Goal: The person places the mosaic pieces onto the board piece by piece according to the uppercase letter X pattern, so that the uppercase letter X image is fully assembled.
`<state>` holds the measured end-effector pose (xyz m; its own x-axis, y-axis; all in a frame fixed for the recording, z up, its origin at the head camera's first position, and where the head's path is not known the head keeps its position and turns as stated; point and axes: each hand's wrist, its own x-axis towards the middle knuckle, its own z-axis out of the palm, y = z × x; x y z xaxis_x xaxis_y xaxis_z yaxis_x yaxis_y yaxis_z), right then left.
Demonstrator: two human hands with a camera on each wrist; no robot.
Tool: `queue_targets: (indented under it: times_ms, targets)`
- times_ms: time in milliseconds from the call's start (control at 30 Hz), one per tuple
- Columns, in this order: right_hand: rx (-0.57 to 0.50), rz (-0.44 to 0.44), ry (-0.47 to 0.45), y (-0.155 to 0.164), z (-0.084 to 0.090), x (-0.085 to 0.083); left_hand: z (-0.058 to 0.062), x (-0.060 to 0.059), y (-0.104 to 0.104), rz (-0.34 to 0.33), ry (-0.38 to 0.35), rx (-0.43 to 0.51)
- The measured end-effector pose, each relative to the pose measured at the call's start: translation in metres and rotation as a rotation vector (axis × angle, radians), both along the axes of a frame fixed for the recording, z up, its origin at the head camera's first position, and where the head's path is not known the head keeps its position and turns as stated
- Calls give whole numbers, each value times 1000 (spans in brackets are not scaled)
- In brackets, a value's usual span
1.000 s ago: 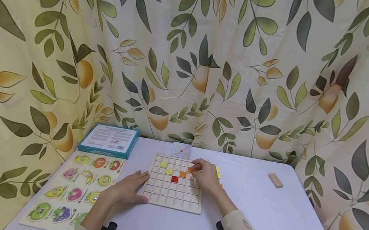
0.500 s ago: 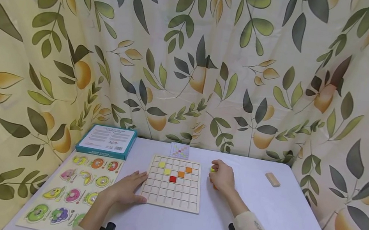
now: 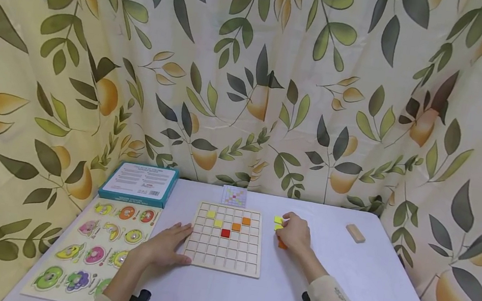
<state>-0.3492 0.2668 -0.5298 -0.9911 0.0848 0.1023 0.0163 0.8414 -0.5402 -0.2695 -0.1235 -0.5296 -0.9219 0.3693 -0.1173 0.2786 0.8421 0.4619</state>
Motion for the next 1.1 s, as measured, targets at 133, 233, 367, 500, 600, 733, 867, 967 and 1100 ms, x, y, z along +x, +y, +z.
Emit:
queue_targets:
  times_ms: [133,233,367,500,600,733,867,967,1100]
  targets:
    - [-20,-9,-8,1,0,0,0,-1,0,-1,8,-7]
    - [-25,4,8,3,-1,0,0,-1,0,-2,1,-6]
    - [-26,24,47,5,-2,0,2,0,0,-9,-6,3]
    - [-33,31,57,5,-2,-1,3,0,0,-9,1,-1]
    - [-39,32,57,4,-3,-2,3,0,0,-1,1,-7]
    - [-45,45,89,3,-1,-1,4,0,1,1,0,-13]
    - [-65,65,127,1,2,1,3,0,1,0,3,-13]
    - [-85,75,128,-3,4,4,2,0,1,3,0,-15]
    - [-101,91,129,-8,7,8,1,-1,1,10,-7,-17]
